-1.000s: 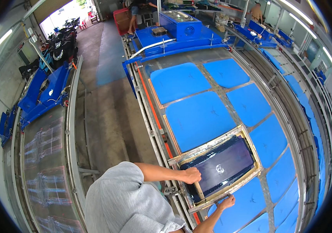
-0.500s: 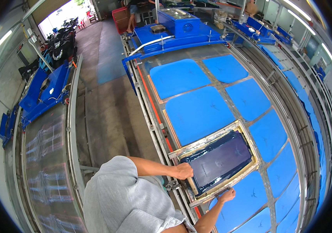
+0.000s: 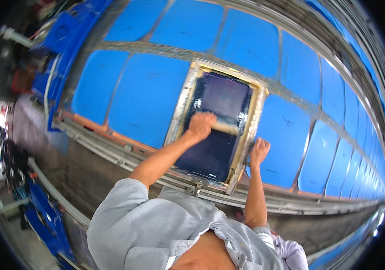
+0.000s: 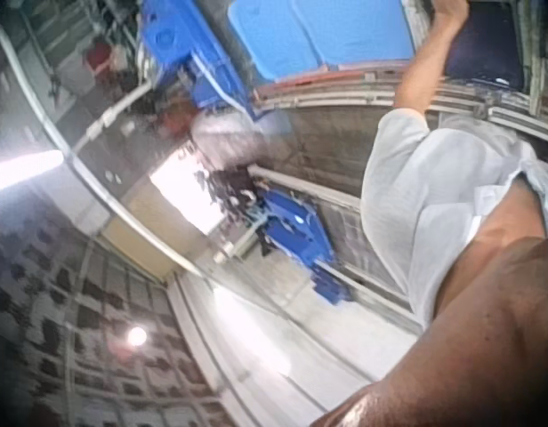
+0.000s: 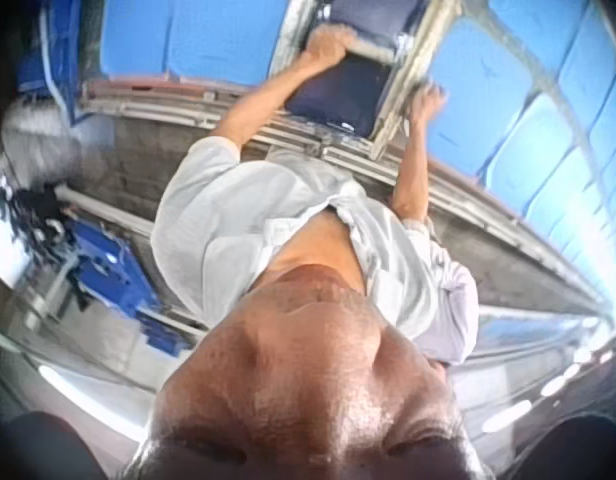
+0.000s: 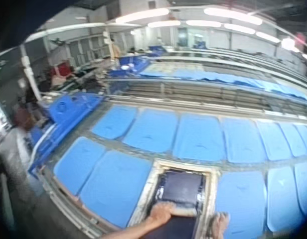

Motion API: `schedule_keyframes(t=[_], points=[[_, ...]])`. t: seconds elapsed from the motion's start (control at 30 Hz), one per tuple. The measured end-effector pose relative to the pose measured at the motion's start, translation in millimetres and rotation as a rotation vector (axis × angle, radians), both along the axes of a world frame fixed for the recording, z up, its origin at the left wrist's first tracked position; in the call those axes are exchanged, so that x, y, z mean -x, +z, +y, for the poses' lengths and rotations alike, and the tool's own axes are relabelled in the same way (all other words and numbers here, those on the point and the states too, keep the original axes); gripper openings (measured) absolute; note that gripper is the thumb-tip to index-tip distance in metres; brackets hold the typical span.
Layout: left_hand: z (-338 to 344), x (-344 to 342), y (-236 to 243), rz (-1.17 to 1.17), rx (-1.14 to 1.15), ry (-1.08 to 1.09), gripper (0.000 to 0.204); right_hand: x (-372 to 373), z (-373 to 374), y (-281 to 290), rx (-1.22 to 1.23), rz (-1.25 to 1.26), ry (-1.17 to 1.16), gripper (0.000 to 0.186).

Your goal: The person performs screen printing on a blue fabric laid on a conveyor. They use a squeegee to pull dark ink across a screen frame, repeatedly lifting and repositioning the screen to print a design. Another worker occasionally adds ink to the screen.

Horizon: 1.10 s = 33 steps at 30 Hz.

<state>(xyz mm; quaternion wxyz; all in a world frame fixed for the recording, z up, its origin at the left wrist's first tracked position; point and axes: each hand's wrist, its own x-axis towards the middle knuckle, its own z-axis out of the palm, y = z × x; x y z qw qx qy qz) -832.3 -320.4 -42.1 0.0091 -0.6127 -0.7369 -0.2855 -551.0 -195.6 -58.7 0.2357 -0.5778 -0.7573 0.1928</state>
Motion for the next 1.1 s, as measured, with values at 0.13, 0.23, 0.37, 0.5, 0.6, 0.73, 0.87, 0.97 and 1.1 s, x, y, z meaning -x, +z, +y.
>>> schedule_keyframes(t=[0.13, 0.23, 0.37, 0.5, 0.6, 0.73, 0.87, 0.97, 1.1], points=[[98.1, 45.0, 6.6, -0.075, 0.110, -0.069, 0.014, 68.0, 49.2, 59.6, -0.249, 0.034, 0.121, 0.033], [158.7, 66.8, 43.8, -0.048, 0.408, -0.122, 0.014, 119.8, 104.0, 99.9, -0.210, 0.140, 0.389, 0.035], [202.0, 110.6, 73.6, -0.006, 0.546, -0.127, 0.024, 205.3, 167.9, 132.1, 0.014, -0.151, 0.730, 0.044], [226.2, 125.0, 52.2, -0.013, 0.533, -0.117, 0.025, 243.8, 194.9, 113.6, 0.210, -0.509, 0.815, 0.033], [216.5, 113.3, 43.2, 0.021, 0.503, -0.146, 0.027, 232.7, 190.4, 57.0, 0.044, -0.603, 0.701, 0.021], [146.2, 89.3, 34.3, 0.015, 0.462, -0.104, 0.023, 205.9, 123.7, 51.6, -0.017, -0.477, 0.784, 0.015], [56.7, 35.0, 41.3, -0.023, 0.496, -0.131, 0.020, 151.3, 33.9, 64.6, -0.027, -0.383, 0.842, 0.011], [-19.8, -10.7, 45.1, -0.149, 0.495, -0.117, 0.013, 106.1, -37.5, 62.9, 0.031, -0.360, 0.892, 0.010], [-111.0, -64.7, 44.9, -0.211, 0.460, -0.114, 0.016, 57.3, -125.1, 78.3, 0.101, -0.368, 0.903, 0.014]])
